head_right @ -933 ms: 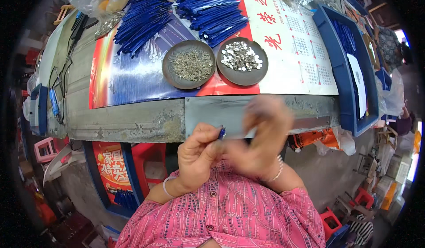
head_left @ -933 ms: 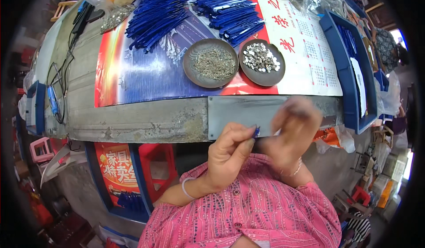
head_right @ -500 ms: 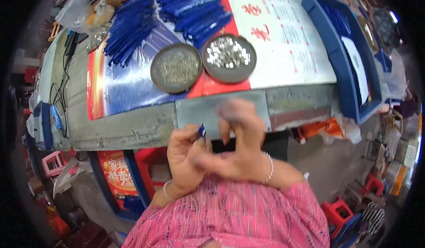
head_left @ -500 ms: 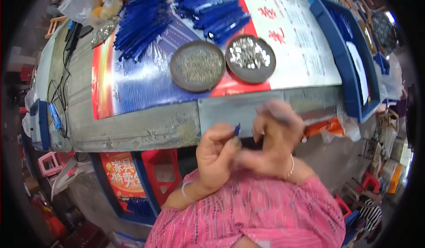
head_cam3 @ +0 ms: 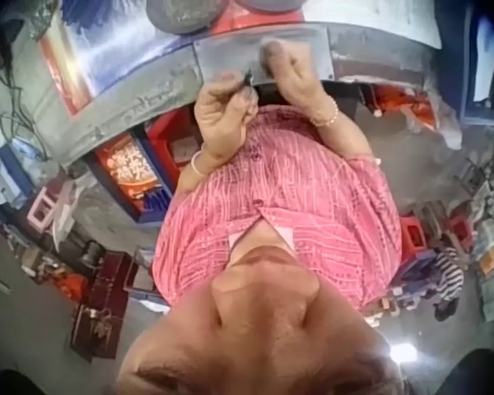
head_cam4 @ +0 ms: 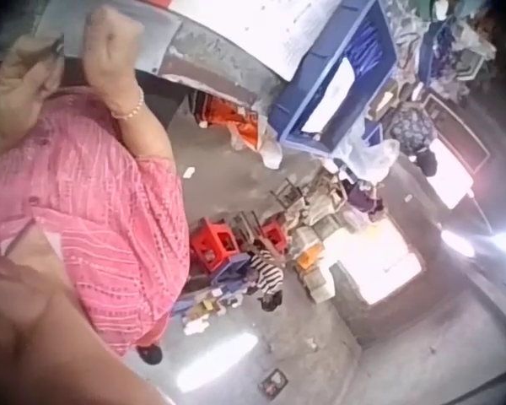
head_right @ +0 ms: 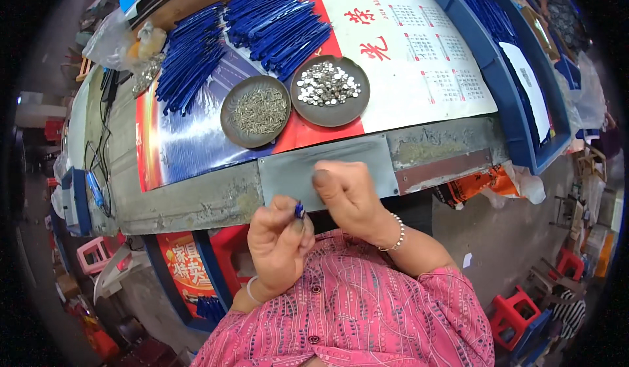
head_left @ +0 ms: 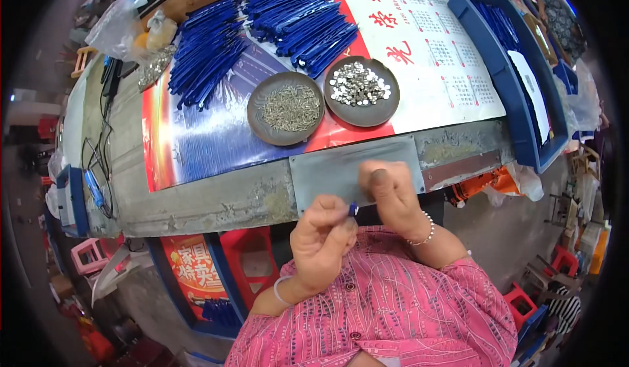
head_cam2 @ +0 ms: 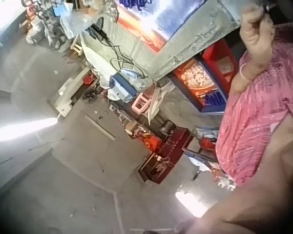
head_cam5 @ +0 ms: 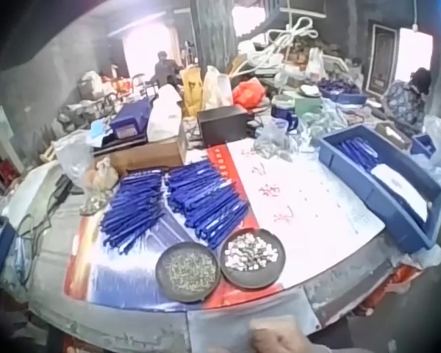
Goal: Assembling small silver pins into blue plastic components at a manual workstation.
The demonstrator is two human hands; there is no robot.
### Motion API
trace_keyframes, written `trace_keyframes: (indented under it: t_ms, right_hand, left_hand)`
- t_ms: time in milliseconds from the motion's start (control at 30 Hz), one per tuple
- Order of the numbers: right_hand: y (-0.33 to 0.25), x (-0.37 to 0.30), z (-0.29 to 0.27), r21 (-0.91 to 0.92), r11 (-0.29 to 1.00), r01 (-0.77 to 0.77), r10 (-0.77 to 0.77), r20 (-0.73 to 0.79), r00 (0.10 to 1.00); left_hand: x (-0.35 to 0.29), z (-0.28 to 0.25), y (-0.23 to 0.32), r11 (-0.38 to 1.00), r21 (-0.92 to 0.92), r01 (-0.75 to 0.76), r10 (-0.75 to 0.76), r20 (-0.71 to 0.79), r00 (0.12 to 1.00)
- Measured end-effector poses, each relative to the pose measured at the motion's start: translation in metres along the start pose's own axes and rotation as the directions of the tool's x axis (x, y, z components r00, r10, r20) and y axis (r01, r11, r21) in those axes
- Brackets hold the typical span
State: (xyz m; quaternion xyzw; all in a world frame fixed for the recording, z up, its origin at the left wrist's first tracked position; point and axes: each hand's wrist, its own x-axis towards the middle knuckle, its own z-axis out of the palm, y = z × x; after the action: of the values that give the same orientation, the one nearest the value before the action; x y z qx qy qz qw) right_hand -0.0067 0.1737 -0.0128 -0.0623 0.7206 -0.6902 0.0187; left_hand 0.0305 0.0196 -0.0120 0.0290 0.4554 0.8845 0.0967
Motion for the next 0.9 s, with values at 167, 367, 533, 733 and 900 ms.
trace_keyframes:
  t_ms: [167, 367, 533, 733, 900]
  right_hand:
    - [-0.01, -0.007, -0.006, -0.262, 0.935, 0.24, -0.258, -0.036, 0.966]
    - [0.004, -0.023, -0.066, -0.23, 0.963, 0.142, -0.205, -0.276, 0.939]
    - [0.022, -0.034, -0.079, -0.411, 0.891, 0.194, -0.334, -0.304, 0.892]
    - [0.034, -0.032, -0.078, -0.464, 0.838, 0.288, -0.457, -0.307, 0.835]
    - [0.032, -0.031, -0.079, -0.46, 0.845, 0.273, -0.43, -0.28, 0.859]
  left_hand:
    - [-0.001, 0.006, 0.006, 0.995, 0.09, -0.039, 0.03, 0.105, 0.994]
    - [0.027, -0.002, 0.023, 0.924, 0.362, 0.124, -0.19, 0.151, 0.97]
    - [0.077, 0.007, 0.022, 0.497, 0.792, -0.354, -0.127, 0.47, 0.873]
    - [0.106, 0.025, -0.005, 0.267, 0.829, -0.492, -0.173, 0.543, 0.822]
    - [0.122, 0.023, -0.005, 0.06, 0.754, -0.654, -0.27, 0.643, 0.717]
